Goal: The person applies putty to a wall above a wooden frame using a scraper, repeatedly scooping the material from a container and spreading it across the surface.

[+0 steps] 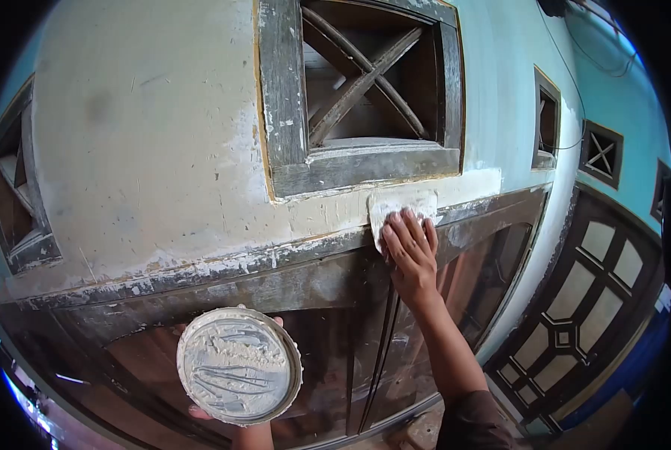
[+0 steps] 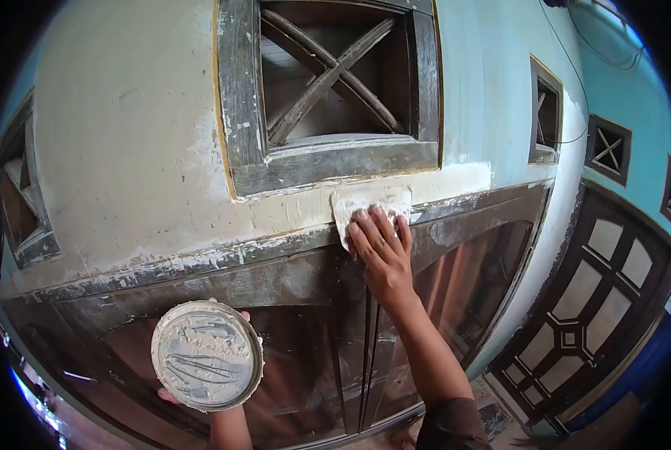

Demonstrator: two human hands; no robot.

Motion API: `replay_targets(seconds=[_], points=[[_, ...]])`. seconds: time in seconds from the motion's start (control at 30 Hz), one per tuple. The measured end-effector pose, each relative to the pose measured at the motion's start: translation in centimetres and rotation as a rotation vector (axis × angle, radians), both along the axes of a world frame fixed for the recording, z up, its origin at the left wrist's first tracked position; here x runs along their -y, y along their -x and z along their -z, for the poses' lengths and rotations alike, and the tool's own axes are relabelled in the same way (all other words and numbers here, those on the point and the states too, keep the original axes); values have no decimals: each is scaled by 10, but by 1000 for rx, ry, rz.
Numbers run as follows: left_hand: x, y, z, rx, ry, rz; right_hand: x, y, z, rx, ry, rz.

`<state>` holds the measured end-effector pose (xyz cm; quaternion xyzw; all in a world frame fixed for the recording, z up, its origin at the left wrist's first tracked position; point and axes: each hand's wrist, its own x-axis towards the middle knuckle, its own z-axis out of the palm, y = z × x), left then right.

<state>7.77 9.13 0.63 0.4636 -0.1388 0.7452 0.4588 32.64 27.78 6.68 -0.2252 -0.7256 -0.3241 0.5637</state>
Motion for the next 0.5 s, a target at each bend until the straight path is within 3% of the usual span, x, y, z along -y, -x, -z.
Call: replay_targets(seconds=[0.17,0.3,0.37,0.43,0.47,0.5], points=[[8,7,7,20,92,75,5,-8,17,-23,-74,-38],[9,3,-3,48,30,61,18,-2,-14,-99,-180,38],[8,4,-9,42,-27,148,13,2,-22,-12,-34,7],[12,14,-13,33,71,56,2,7,-7,-7,-22,-16],[7,18,-20,77,-44,126,3,7,-1,-18,-19,-48],[10,18,-25,18,-73,-114,2,3,7,12,16,-22]])
